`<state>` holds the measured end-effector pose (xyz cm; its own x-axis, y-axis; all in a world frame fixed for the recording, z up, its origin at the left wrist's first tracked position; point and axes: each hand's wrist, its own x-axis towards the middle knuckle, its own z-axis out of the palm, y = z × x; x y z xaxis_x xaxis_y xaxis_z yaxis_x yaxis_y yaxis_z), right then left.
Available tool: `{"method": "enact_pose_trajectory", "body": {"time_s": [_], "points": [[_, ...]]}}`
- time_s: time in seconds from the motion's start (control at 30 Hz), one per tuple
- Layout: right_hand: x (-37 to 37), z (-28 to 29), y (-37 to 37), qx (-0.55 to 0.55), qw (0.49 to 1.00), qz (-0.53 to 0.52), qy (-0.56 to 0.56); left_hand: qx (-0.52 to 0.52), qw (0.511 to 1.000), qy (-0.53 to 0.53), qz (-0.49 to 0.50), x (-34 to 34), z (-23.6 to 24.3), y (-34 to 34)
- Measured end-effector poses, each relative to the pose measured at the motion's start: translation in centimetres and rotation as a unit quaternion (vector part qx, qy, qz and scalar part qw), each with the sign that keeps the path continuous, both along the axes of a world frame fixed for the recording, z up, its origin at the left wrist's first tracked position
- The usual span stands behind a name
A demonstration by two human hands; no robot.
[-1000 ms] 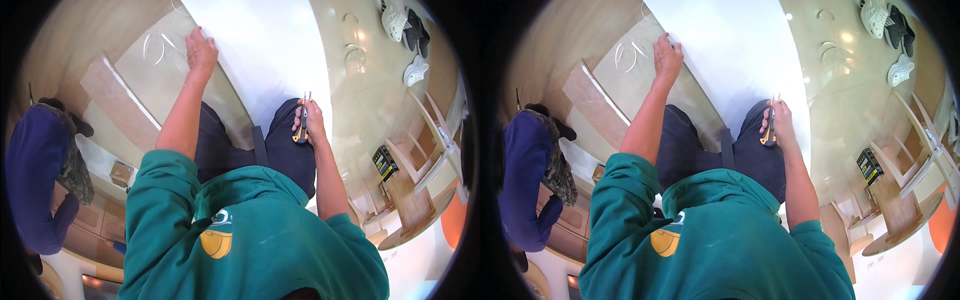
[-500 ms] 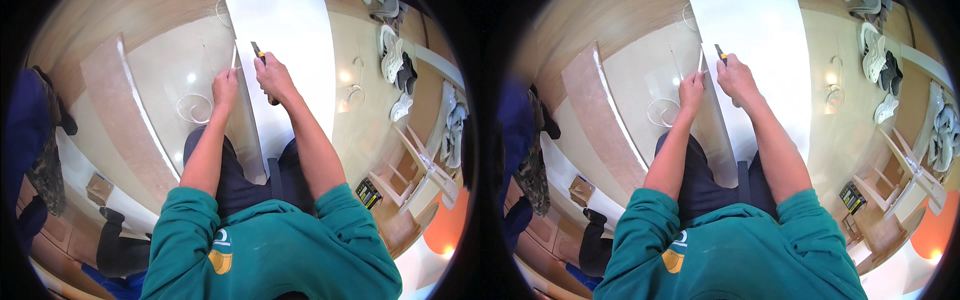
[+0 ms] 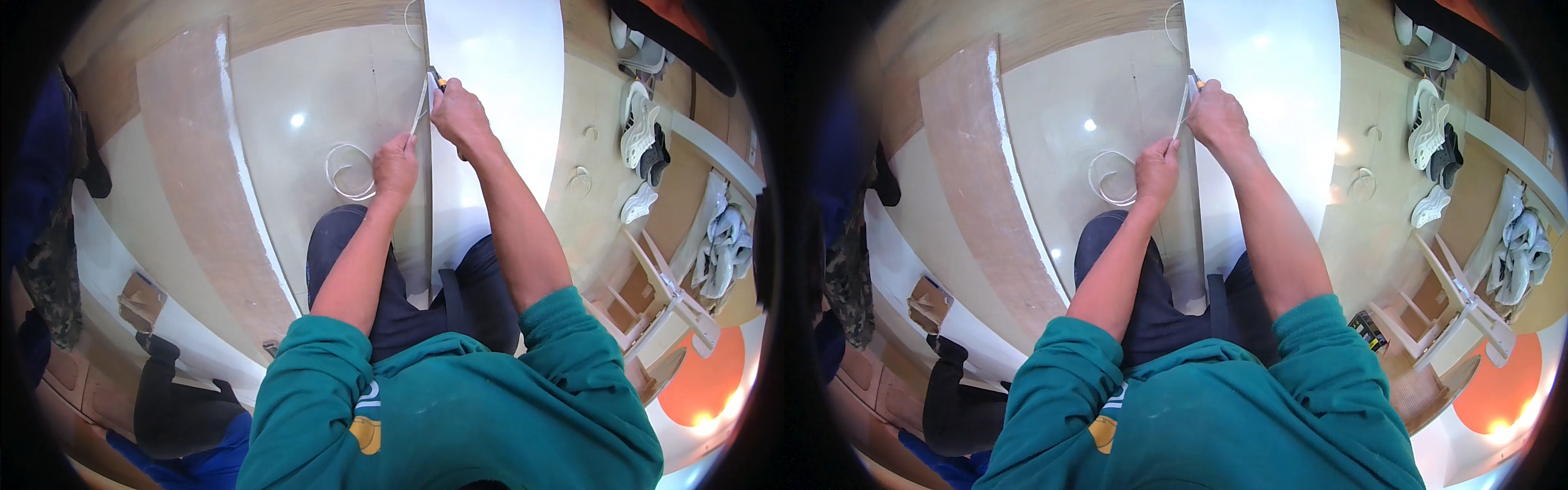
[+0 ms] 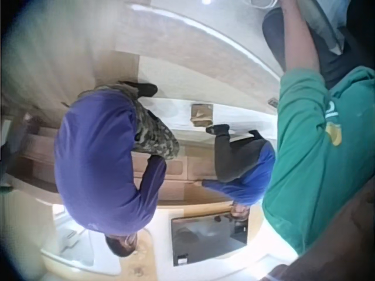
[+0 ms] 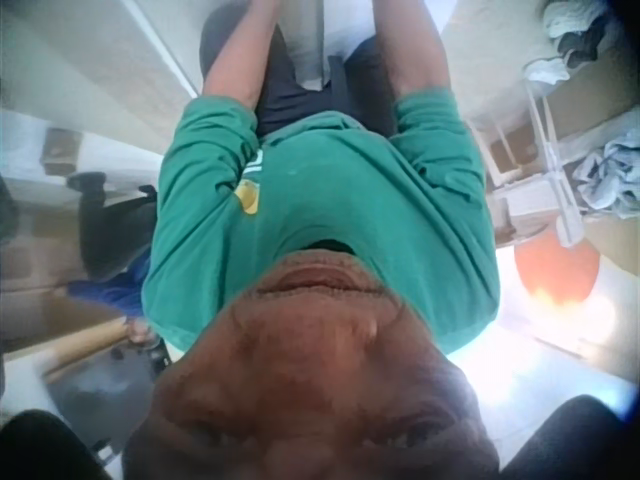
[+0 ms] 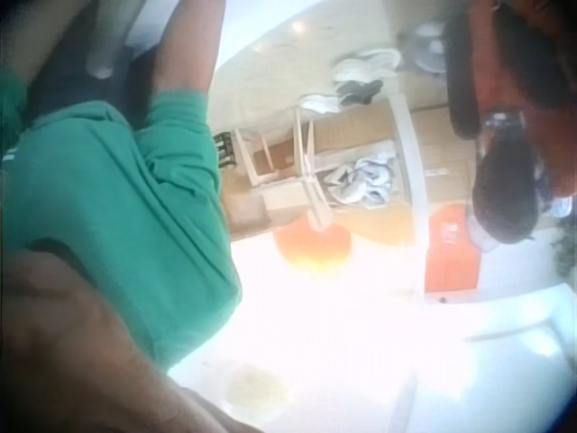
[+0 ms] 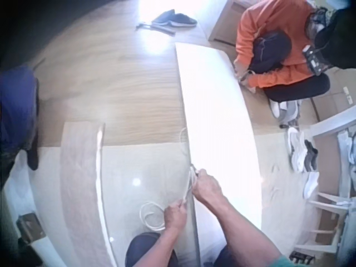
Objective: The person kneels on the floor and uses a utility knife to trim a long white sheet of flooring material along the edge of the existing floor. They repeatedly score the material and peel away the excess strip to fit the sheet to the room's contour.
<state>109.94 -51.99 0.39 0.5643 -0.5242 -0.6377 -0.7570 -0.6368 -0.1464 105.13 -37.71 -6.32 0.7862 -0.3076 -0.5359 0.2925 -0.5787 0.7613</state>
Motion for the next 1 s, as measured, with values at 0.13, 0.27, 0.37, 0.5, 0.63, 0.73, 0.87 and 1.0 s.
{"method": "enact_pose_trajectory", "body": {"time_s": [0.13,0.27,0.37,0.5,0.63,0.73,0.87,1.0], "points": [[0.8,0.3,0.1,-0.003,0.999,-0.005,0.031,0.012,0.999,0.027,-0.016,0.1,0.7,-0.4],[1.1,-0.3,0.1,-0.002,0.999,-0.016,0.038,0.001,1.0,0.01,-0.027,0.1,0.3,-0.4],[3.0,1.2,-0.1,0.081,0.99,-0.085,0.076,-0.005,1.0,0.014,-0.018,-0.5,0.5,-0.3],[1.6,0.3,0.1,0.057,0.994,-0.085,0.04,0.014,0.999,0.013,-0.046,-1.1,0.9,-0.2],[0.0,-0.2,0.1,0.027,0.999,-0.027,0.013,0.014,1.0,0.023,-0.016,-1.2,0.9,-0.1],[1.2,-0.5,-0.2,0.048,0.997,-0.052,0.02,0.006,0.999,0.015,-0.03,-1.4,0.7,-0.5],[0.1,-0.9,0.0,0.037,0.999,-0.038,0.012,0.023,0.999,0.038,-0.027,-2.7,0.9,-0.3],[-0.6,-0.5,0.3,0.008,1.0,-0.003,0.008,0.015,0.999,0.039,-0.012,-2.6,0.7,-0.1]]}}
